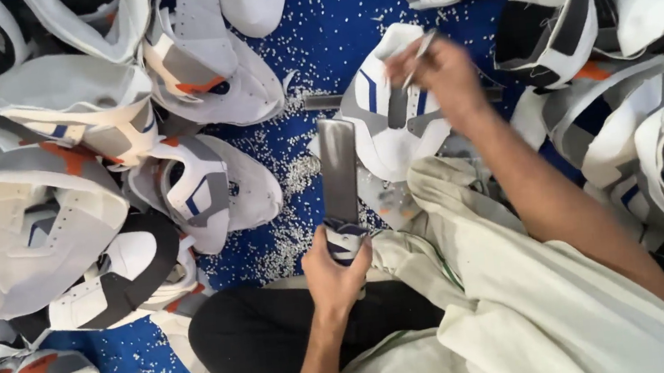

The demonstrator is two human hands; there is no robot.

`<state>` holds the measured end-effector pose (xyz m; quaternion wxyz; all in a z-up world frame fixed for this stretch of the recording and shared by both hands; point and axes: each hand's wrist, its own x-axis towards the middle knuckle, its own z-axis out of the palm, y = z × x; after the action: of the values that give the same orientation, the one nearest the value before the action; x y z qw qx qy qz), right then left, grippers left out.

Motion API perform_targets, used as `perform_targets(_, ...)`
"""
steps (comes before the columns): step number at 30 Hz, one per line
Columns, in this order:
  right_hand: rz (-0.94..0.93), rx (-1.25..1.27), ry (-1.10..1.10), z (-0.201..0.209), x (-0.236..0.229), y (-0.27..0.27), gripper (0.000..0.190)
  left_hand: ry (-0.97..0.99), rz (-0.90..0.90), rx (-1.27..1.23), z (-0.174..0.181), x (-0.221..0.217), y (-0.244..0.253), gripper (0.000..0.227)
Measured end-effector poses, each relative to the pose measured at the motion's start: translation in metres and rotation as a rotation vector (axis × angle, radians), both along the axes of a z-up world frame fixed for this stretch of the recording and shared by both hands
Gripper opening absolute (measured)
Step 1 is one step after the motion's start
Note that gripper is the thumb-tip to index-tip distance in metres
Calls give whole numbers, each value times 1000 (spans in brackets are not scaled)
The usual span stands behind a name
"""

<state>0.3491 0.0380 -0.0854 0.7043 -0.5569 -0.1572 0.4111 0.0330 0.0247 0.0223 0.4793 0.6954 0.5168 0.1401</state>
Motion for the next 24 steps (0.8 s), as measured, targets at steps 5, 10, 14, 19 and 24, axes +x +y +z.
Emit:
perform_targets(5, 420, 21, -120, -33, -39, 3, 6, -95, 83, 23, 22, -5, -6, 35)
perform_targets(10, 417, -1, -54, -44, -39, 10, 9, -219, 27, 166, 87, -2, 0, 41)
perform_targets(14, 425, -38, -287, -32, -48, 4, 9, -626, -118, 372, 96, 3, 2, 48)
perform_targets(19, 400, 8, -713, 1, -60, -5, 21, -592, -73, 341, -53, 8, 5, 54)
perform_targets(24, 296, -98, -156, -43, -45, -1, 12, 24, -75, 104, -16, 10, 7, 35)
